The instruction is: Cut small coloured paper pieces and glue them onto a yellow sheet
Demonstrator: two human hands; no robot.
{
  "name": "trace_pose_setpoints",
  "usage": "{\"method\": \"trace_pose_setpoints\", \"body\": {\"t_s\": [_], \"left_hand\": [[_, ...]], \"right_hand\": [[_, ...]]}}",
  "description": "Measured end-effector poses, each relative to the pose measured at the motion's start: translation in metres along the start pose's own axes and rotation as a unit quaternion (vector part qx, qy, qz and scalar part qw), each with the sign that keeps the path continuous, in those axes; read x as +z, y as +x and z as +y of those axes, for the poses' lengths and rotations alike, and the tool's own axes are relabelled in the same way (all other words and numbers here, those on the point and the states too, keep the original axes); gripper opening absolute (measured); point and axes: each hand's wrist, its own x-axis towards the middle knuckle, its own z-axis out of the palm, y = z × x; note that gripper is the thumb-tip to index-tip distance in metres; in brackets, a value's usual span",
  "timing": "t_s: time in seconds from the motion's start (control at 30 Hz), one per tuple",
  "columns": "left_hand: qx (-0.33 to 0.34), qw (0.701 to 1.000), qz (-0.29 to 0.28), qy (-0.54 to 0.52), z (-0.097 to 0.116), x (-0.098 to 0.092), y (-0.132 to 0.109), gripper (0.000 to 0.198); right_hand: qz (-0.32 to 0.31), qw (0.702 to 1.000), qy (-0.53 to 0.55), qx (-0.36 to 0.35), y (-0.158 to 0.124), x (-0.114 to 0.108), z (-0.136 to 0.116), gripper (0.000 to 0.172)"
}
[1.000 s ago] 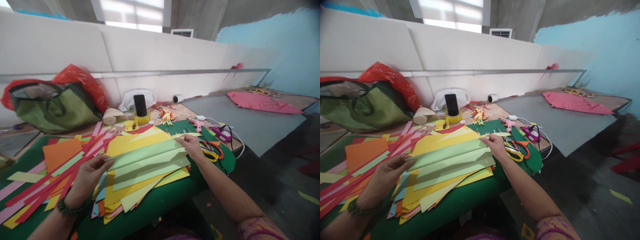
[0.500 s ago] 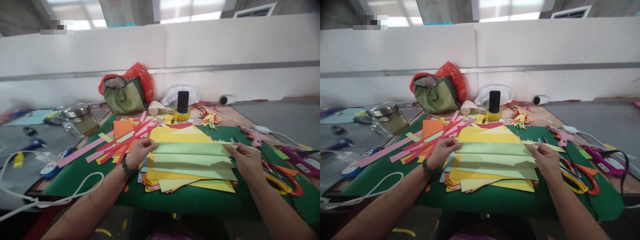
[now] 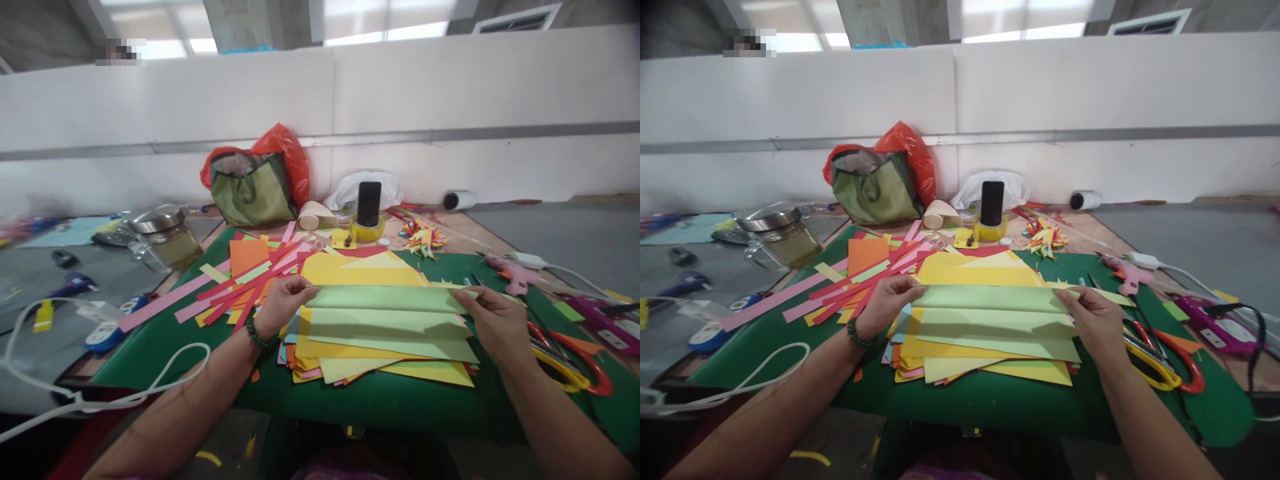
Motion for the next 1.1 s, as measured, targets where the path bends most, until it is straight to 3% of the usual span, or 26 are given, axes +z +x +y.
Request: {"method": "trace_pose_setpoints", "body": {"t_s": [0.43,0.57,0.73,0.87,1.1], "left_hand": [[0.037,0.996,-0.025,0.082,0.005,-0.005,-0.001,0.034],[0.052,0.983,-0.022,0.177,0.003,-0.006,0.000,0.030],[0.023,0.930,-0.052,0.364,-0.005,-0.004,0.001,0.022],[0.003,0.886,-0.082,0.457,-0.009,0.000,0.002,0.019],[-0.006,0.815,-0.109,0.569,-0.011,0.005,-0.004,0.020]], "right_hand": [[-0.039,0.997,-0.062,-0.037,0.001,0.000,0.002,0.035],[-0.064,0.990,-0.118,-0.051,0.002,0.004,0.004,0.042],[-0.167,0.954,-0.230,-0.097,0.000,0.012,0.009,0.040],[-0.229,0.915,-0.318,-0.095,-0.004,0.016,0.008,0.032],[-0.268,0.864,-0.419,-0.074,-0.009,0.021,-0.001,0.023]]}}
